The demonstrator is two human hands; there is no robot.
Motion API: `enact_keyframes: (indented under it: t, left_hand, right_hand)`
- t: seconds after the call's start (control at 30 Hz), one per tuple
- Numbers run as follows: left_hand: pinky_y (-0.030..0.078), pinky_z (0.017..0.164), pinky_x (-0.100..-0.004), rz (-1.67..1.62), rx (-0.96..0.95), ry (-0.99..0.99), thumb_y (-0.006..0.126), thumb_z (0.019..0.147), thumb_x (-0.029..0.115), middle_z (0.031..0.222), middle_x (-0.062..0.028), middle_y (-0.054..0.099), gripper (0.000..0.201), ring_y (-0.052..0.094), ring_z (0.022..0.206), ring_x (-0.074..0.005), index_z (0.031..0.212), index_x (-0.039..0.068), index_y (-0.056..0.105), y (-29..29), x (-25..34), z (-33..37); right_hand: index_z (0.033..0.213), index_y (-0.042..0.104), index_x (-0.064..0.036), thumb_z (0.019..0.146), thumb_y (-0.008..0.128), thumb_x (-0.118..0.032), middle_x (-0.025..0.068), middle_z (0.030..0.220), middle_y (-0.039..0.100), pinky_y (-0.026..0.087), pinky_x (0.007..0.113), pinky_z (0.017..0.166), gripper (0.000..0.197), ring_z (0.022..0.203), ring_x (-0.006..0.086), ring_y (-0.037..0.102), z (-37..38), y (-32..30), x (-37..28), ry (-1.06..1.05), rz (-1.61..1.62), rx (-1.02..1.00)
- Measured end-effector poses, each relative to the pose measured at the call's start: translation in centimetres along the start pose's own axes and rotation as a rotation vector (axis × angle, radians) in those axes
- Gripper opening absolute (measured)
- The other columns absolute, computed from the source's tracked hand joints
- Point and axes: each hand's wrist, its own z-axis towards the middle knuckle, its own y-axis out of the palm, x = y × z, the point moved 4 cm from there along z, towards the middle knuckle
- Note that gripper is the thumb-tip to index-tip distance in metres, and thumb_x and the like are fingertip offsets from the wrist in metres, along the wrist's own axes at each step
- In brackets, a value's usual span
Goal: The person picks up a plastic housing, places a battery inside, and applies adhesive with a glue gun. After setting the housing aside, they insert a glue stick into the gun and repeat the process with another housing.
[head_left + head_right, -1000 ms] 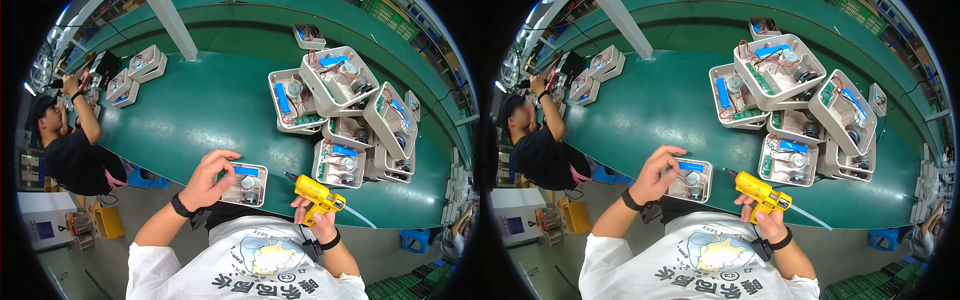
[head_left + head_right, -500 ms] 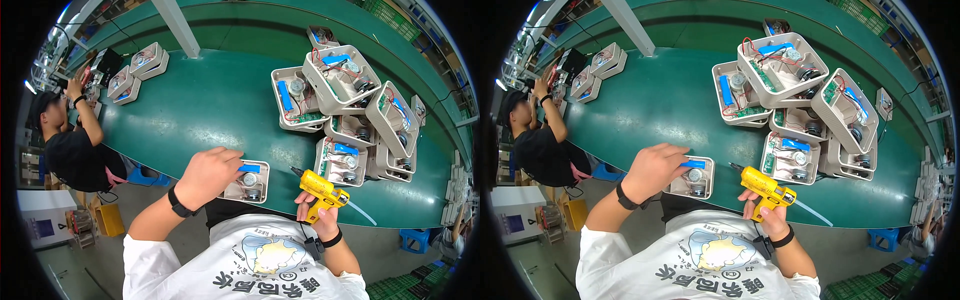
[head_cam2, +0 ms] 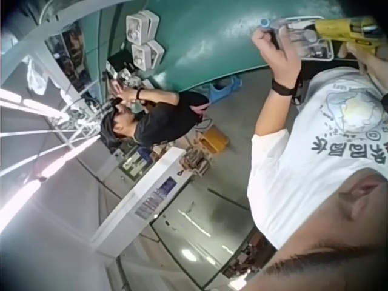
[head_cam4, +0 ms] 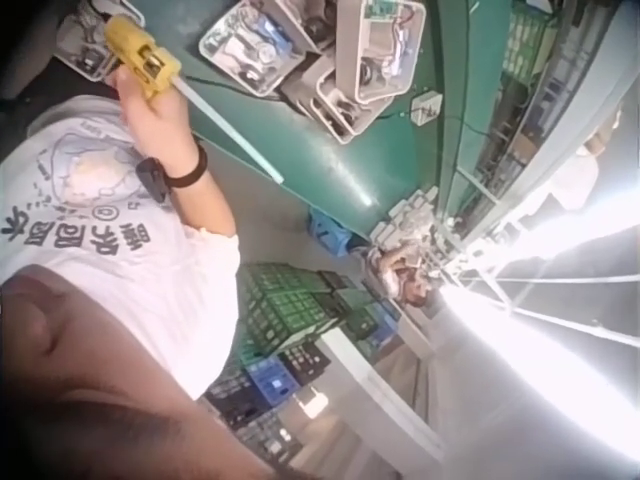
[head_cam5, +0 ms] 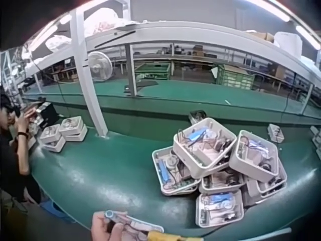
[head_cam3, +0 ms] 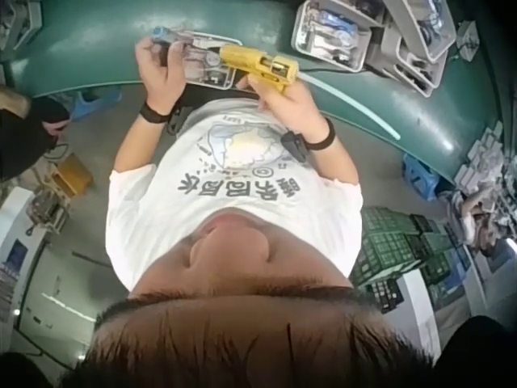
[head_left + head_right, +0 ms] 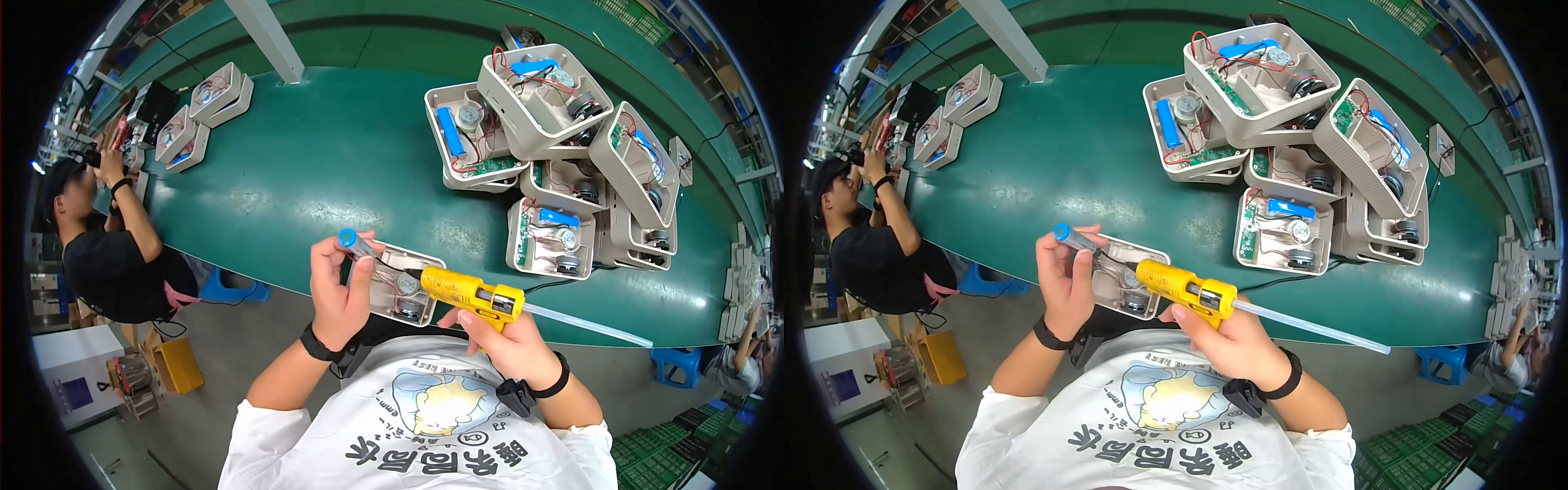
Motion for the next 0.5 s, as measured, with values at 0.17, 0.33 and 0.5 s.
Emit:
enact_keyframes:
  t: [0.17,0.33,0.5]
  left_hand:
    - [0.050,0.120,-0.0534,-0.046,0.015,0.095,0.054,0.118,0.012,0.120,-0.0171,0.072,0.036,0.075,0.107,-0.0256,0.148,0.005,0.034,0.4,0.2,-1.3]
    - [0.047,0.121,-0.0541,-0.059,0.091,0.148,0.053,0.118,0.012,0.115,-0.0153,0.070,0.034,0.073,0.099,-0.0215,0.145,0.004,0.034,1.7,0.5,-2.2]
    - [0.052,0.115,-0.0465,-0.082,0.128,0.183,0.055,0.116,0.006,0.117,-0.0170,0.069,0.035,0.071,0.099,-0.0203,0.143,0.002,0.033,2.0,0.6,-2.5]
  right_hand:
    - [0.134,0.075,-0.0015,0.116,0.067,-0.024,0.0002,0.099,0.079,0.057,0.027,0.067,0.030,0.071,0.0080,0.065,0.6,0.7,-1.0,0.068,-0.049,0.098]
    - [0.133,0.075,-0.0015,0.115,0.067,-0.025,0.0067,0.096,0.079,0.058,0.036,0.068,0.031,0.073,0.0185,0.072,2.1,1.2,-1.3,0.073,-0.252,0.069]
    - [0.132,0.075,-0.0027,0.113,0.067,-0.028,0.0124,0.098,0.080,0.059,0.043,0.073,0.032,0.079,0.0309,0.077,3.1,2.2,-2.4,0.039,-0.522,0.063]
